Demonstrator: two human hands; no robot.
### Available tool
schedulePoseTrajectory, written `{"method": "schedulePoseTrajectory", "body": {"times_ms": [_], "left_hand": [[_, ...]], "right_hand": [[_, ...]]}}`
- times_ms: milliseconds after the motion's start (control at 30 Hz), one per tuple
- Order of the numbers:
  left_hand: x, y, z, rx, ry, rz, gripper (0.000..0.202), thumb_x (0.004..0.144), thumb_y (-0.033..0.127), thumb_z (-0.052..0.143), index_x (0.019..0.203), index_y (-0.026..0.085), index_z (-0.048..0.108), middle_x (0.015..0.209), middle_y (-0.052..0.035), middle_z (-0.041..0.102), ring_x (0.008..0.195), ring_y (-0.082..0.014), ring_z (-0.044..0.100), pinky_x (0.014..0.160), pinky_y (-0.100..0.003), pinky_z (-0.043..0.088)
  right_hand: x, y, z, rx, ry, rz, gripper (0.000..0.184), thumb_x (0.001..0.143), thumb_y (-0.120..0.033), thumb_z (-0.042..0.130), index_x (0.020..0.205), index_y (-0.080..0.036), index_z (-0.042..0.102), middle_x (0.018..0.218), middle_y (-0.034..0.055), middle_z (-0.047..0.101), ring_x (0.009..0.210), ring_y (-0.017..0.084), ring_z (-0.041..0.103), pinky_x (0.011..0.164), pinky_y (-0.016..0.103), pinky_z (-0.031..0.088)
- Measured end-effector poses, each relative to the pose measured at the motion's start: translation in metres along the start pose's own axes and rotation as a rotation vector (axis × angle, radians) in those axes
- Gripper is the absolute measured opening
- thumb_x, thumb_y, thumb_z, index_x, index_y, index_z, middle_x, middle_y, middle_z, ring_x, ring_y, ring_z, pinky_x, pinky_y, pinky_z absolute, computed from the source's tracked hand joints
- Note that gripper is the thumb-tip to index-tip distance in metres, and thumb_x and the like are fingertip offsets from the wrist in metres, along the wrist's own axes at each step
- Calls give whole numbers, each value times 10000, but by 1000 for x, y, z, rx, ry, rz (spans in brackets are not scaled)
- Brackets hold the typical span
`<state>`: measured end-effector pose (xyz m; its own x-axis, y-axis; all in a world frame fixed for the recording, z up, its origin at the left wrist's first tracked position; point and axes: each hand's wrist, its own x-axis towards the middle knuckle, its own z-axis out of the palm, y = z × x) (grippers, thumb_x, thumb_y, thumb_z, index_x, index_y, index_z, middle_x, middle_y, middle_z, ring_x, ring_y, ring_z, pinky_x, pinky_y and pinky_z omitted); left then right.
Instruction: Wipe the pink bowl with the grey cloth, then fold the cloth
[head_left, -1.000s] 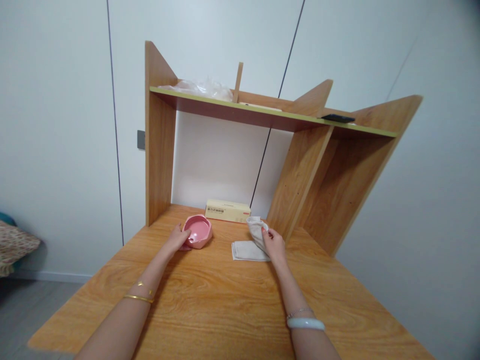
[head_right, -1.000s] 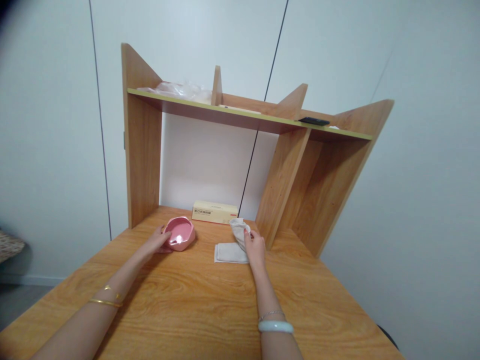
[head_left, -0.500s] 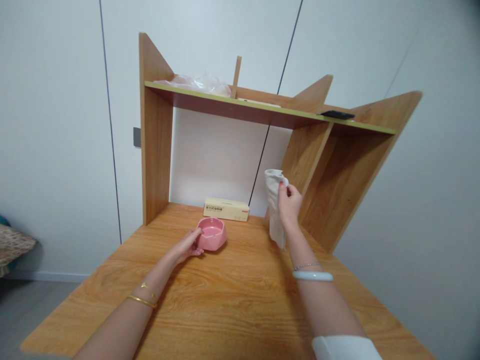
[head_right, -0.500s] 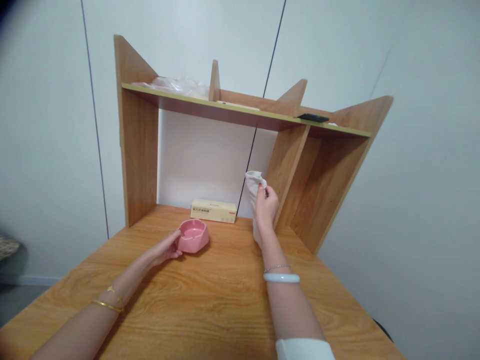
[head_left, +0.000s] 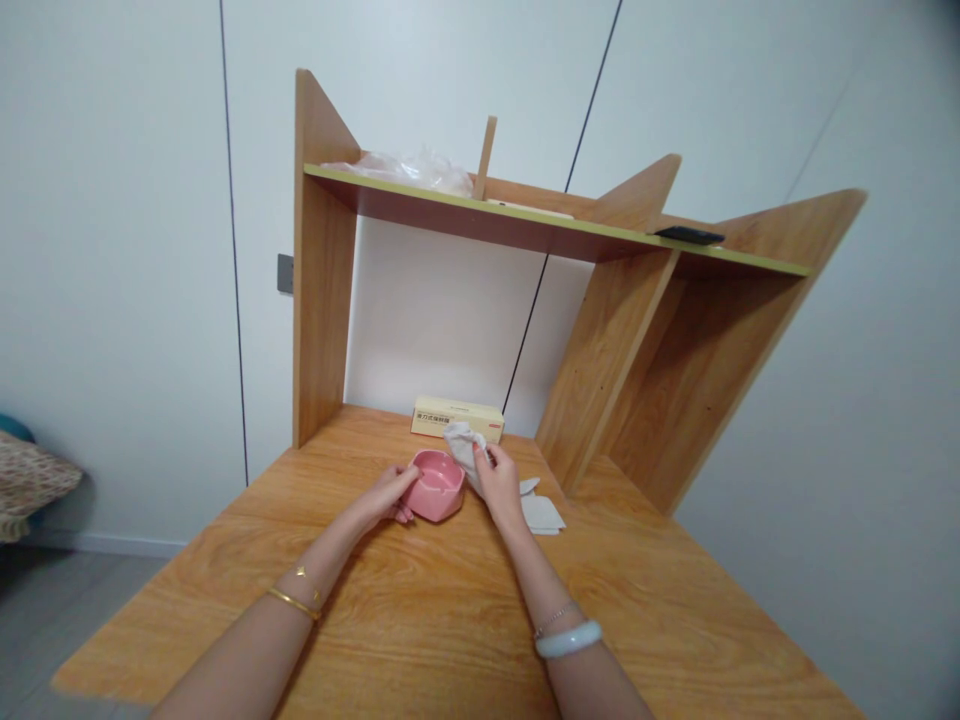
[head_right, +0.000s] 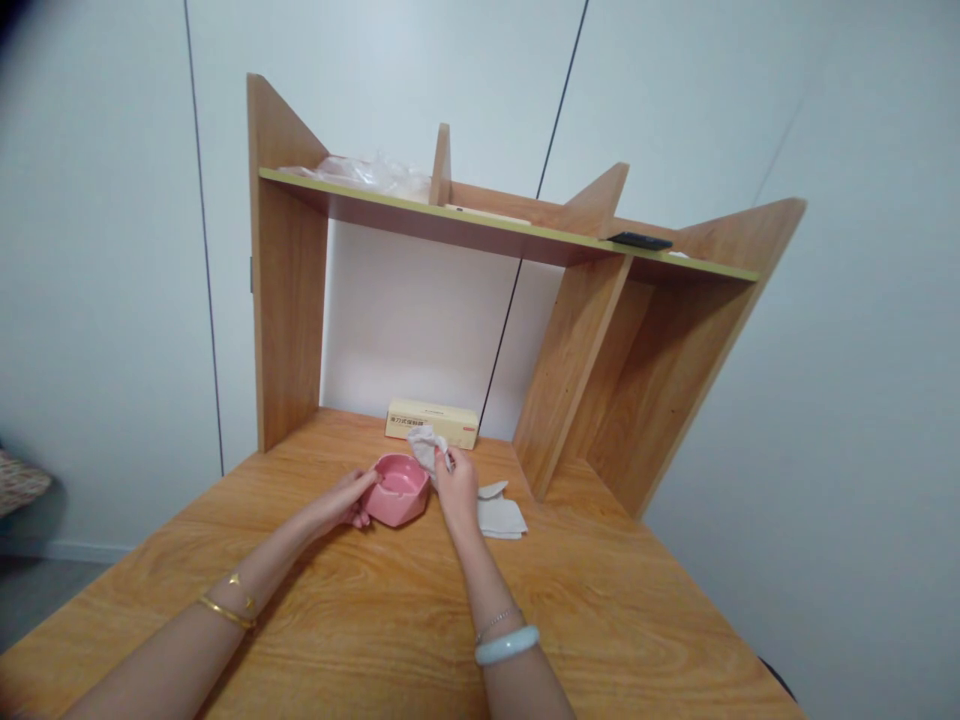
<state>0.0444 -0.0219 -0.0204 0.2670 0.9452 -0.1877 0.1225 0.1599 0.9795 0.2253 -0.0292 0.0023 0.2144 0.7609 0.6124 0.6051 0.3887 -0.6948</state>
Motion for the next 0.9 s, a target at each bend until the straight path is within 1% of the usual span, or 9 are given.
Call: {"method": "schedulePoseTrajectory", "body": {"times_ms": [167,367,500,533,600,667,733,800,900], "left_hand": [[0,0,3,31,17,13,394,770,500,492,923,136,488,430,45,498,342,-93,505,357,-161,400],[2,5,6,104,88,43,470,792,413,474,1113,74,421,445,29,545,311,-104,501,330,-168,381],[3,7,8,169,136,93,532,778,401,494,1176,63,390,444,24,555,315,-130,510,327,-195,385],[2,7,8,179,143,108,526,771,400,502,1174,77,403,487,9,583,338,-135,526,338,-203,395],[0,8,8,209,173,176,486,752,384,529,1145,108,452,655,-42,654,460,-153,595,418,-224,451],[-2,9,8,269,222,309,428,729,338,557,1101,132,506,877,-87,672,690,-186,645,599,-257,505],[-6,11,9,341,253,445,402,706,275,572,1086,148,535,1025,-93,645,890,-211,617,779,-288,483],[-11,14,12,392,252,505,438,689,234,574,1118,162,529,1085,-82,626,972,-220,585,868,-311,444],[-18,20,17,447,247,524,500,661,210,585,1155,175,520,1128,-68,608,1012,-228,563,918,-322,411]], "right_hand": [[-10,-5,5,-22,-108,-58,336,808,-423,414,811,-164,628,767,47,611,701,167,512,654,260,379],[-15,-3,8,-94,-134,-53,415,848,-436,340,647,-183,600,684,47,560,720,179,516,697,290,387],[-17,4,12,-157,-73,5,210,746,-398,507,736,-190,534,735,35,559,726,188,533,670,288,409],[-18,6,12,-168,-66,25,224,711,-392,547,799,-187,524,762,38,568,749,197,544,675,293,415],[-18,10,13,-187,-87,87,394,663,-394,599,965,-166,490,843,65,595,810,222,568,698,309,422],[-18,14,13,-202,-160,167,601,639,-399,626,1133,-134,408,938,109,610,862,242,586,714,320,426],[-18,18,13,-216,-242,236,710,636,-382,632,1226,-127,330,1004,131,611,894,246,596,712,316,431],[-17,23,13,-237,-280,271,691,651,-358,621,1239,-142,332,1023,127,618,903,239,604,697,302,434],[-18,23,11,-300,-247,256,584,698,-348,580,1213,-149,388,985,122,641,881,238,614,670,294,427]]}}
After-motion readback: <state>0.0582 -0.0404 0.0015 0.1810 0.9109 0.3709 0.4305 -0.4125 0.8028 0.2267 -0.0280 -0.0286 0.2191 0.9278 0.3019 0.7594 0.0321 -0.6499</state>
